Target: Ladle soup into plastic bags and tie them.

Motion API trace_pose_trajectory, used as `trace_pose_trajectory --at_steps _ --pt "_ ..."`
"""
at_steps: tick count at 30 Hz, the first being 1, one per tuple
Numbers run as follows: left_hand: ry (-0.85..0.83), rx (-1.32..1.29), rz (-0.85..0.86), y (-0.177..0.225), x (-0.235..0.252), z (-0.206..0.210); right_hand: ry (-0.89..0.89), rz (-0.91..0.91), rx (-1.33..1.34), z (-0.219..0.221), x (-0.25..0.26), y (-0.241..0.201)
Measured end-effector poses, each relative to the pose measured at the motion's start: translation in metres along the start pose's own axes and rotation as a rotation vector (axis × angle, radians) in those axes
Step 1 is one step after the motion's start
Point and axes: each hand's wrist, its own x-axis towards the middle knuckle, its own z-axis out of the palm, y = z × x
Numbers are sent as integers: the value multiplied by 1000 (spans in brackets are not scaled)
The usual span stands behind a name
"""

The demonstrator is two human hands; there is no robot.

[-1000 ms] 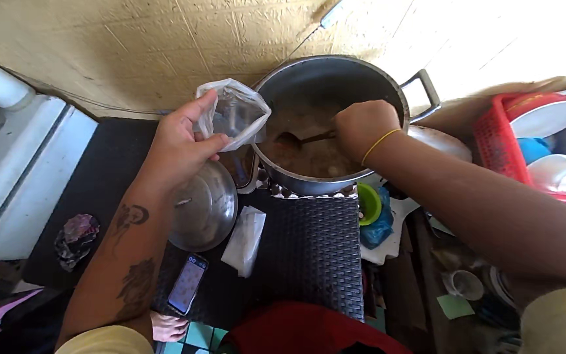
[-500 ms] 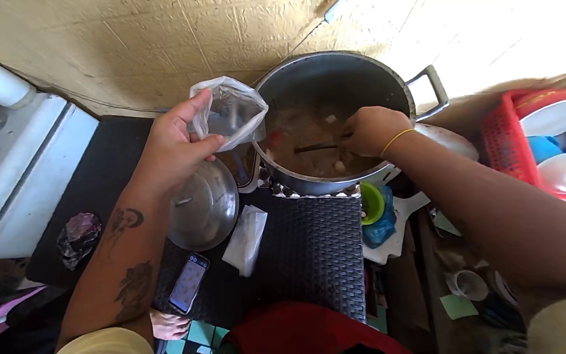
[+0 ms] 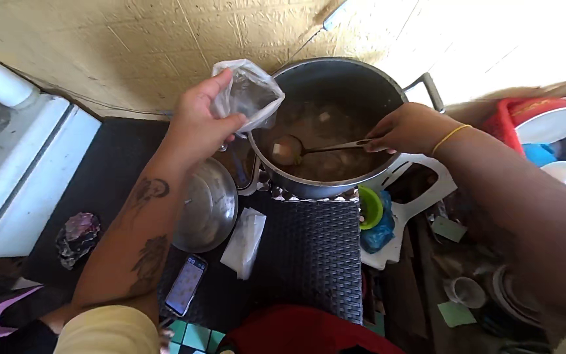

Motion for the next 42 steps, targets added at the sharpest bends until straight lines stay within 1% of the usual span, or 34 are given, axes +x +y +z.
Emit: trace_pose_trajectory --at_steps 2,4,6,8,10,12,14,17,20,22,24,26,27,28,29,30,33,36,38,42 --pt "3 85 61 3 16 9 38 -6 19 -10 -8 6" --pt "-10 259 171 1 38 18 73 9 24 -22 -17 10" --pt "-35 469 233 2 55 32 90 41 44 -36 -26 13" --pt "-107 668 223 5 67 49 105 70 71 -51 -36 15" --pt "-201 793 223 -3 78 68 119 106 77 -66 -48 12" --pt "-302 848 209 -12 86 86 133 129 66 -81 -61 8" --pt "-403 845 170 -17 89 101 142 145 58 -93 -70 4" --pt "-494 722 155 -18 85 120 182 136 20 -106 -82 -7" --pt "-509 454 194 -7 76 138 221 91 -55 -107 -90 -29" --pt "-468 240 163 1 73 147 289 8 -239 -100 -91 -38" --pt "-375 45 68 6 75 147 411 -61 -450 -83 -102 -51" --pt "-275 -108 -46 2 82 136 559 -179 -661 -63 -115 -53" --pt "-246 -165 -91 -1 86 127 636 -255 -730 -57 -118 -47" --pt "-230 -217 -120 -5 89 118 700 -319 -743 -55 -121 -39" --pt "-227 -267 -142 -8 91 109 730 -340 -701 -57 -123 -31" --pt "-237 -299 -154 -12 92 102 728 -309 -622 -61 -125 -25" --pt "-277 -367 -181 -20 91 87 621 -89 -340 -79 -123 -16" --pt "-287 -422 -203 -21 90 79 531 53 -236 -79 -99 -11" --pt "-300 -443 -198 -21 90 72 487 95 -272 -63 -82 -16" --pt "-302 -396 -177 -10 86 55 397 93 -541 -10 -45 -34"
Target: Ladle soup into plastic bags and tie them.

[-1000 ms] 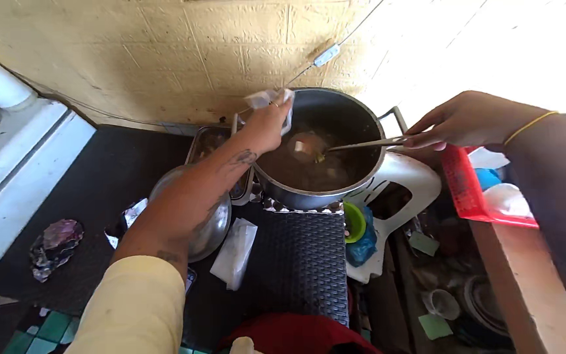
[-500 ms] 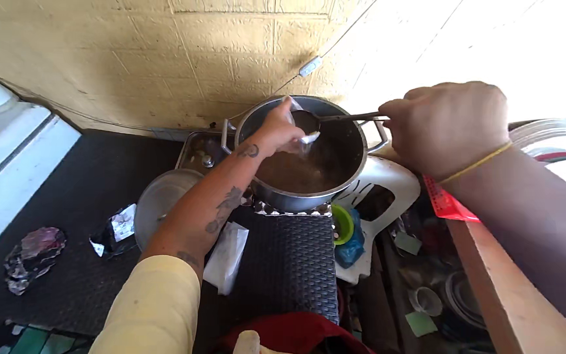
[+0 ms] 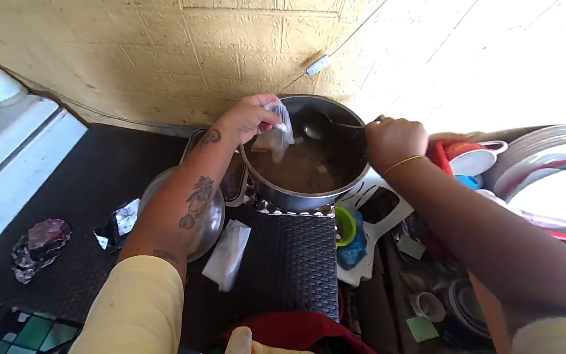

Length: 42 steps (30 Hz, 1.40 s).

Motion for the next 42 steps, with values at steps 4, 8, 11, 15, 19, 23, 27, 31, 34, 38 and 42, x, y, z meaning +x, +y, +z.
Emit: trace_pose_trajectory --at_steps 4,8,11,15,19,23,27,31,34,38,42 --pt "11 47 24 11 -10 -11 -16 -122 -176 40 19 -28" --pt "20 51 66 19 -15 -20 -131 -111 -110 49 29 -47" --pt "66 36 67 24 -19 -22 -221 -15 -30 50 35 -56" --pt "83 19 95 25 -20 -25 -263 3 30 53 39 -67" --pt "97 -8 121 26 -20 -29 -291 -11 83 58 43 -81" --pt "106 -15 129 30 -23 -31 -361 -11 165 62 56 -75" --pt "106 -25 159 29 -25 -35 -419 -46 249 70 65 -57" --pt "125 -25 157 31 -27 -36 -413 -27 386 65 65 -45" --pt "133 -26 156 31 -27 -37 -412 -9 486 59 63 -39" --pt "140 -20 157 31 -29 -39 -393 4 539 52 61 -36" --pt "147 -5 151 31 -30 -39 -375 -12 491 50 61 -34"
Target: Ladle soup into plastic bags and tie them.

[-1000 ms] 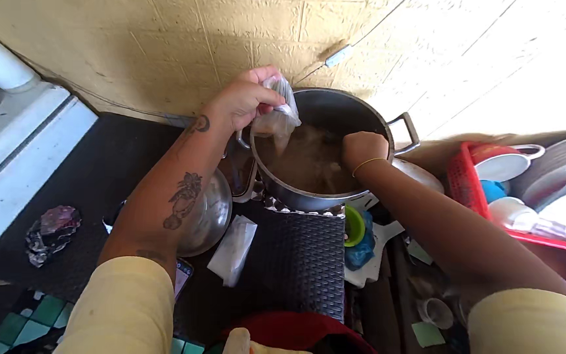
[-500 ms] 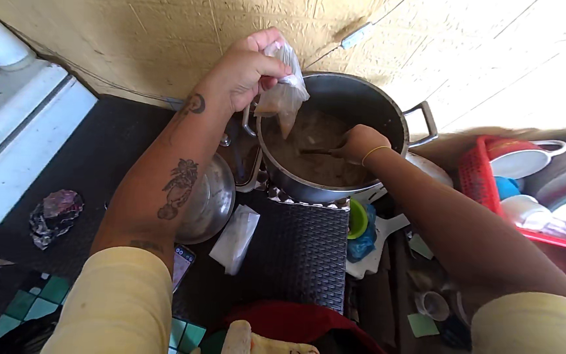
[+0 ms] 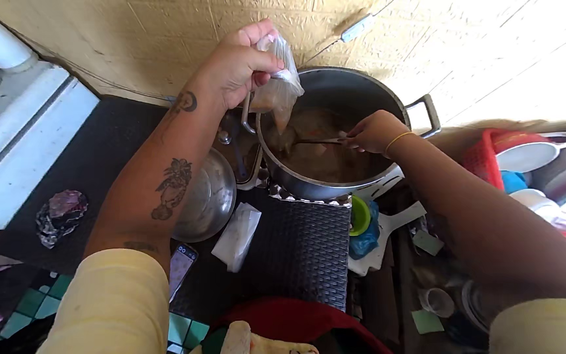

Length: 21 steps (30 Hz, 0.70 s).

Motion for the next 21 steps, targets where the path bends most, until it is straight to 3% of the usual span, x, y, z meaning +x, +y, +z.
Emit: trace_pose_trajectory --at_steps 4,7,10,15,21 --pt "-4 5 0 0 -1 1 133 -45 -306 -6 -28 -15" --pt "-15 11 -4 1 -2 2 277 -210 -572 -1 -41 -11" --pt "-23 24 -8 2 -3 3 309 -315 -771 4 -39 4" --pt "-44 1 -12 0 -3 4 247 -265 -895 12 -42 23" --pt "-52 3 -13 -2 -4 9 103 -31 -764 5 -51 4"
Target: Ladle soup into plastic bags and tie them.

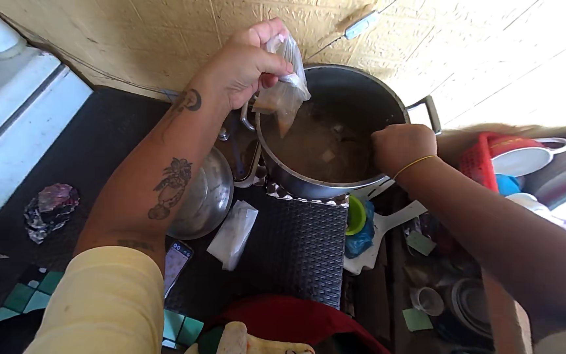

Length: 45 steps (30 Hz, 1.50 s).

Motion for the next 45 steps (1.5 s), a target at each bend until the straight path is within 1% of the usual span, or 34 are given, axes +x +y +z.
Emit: trace_pose_trajectory --at_steps 5,14,19,23,29,35,39,45 --pt "-28 -15 12 -1 1 4 -33 54 149 -8 7 -5" --pt "-52 0 48 3 0 7 -88 10 311 -4 28 -20" --pt "-43 -5 81 6 -2 3 -130 -66 407 -2 38 -10" --pt "-20 4 74 9 -5 2 -138 -112 523 2 45 1" --pt "-11 8 81 11 -4 -2 -137 -96 722 3 47 13" --pt "-21 14 101 10 -2 -4 -115 -58 716 6 49 17" --pt "-11 27 99 9 -2 -2 -104 -84 687 10 50 17" --pt "-25 52 80 15 -1 -2 -126 -47 852 8 44 26"
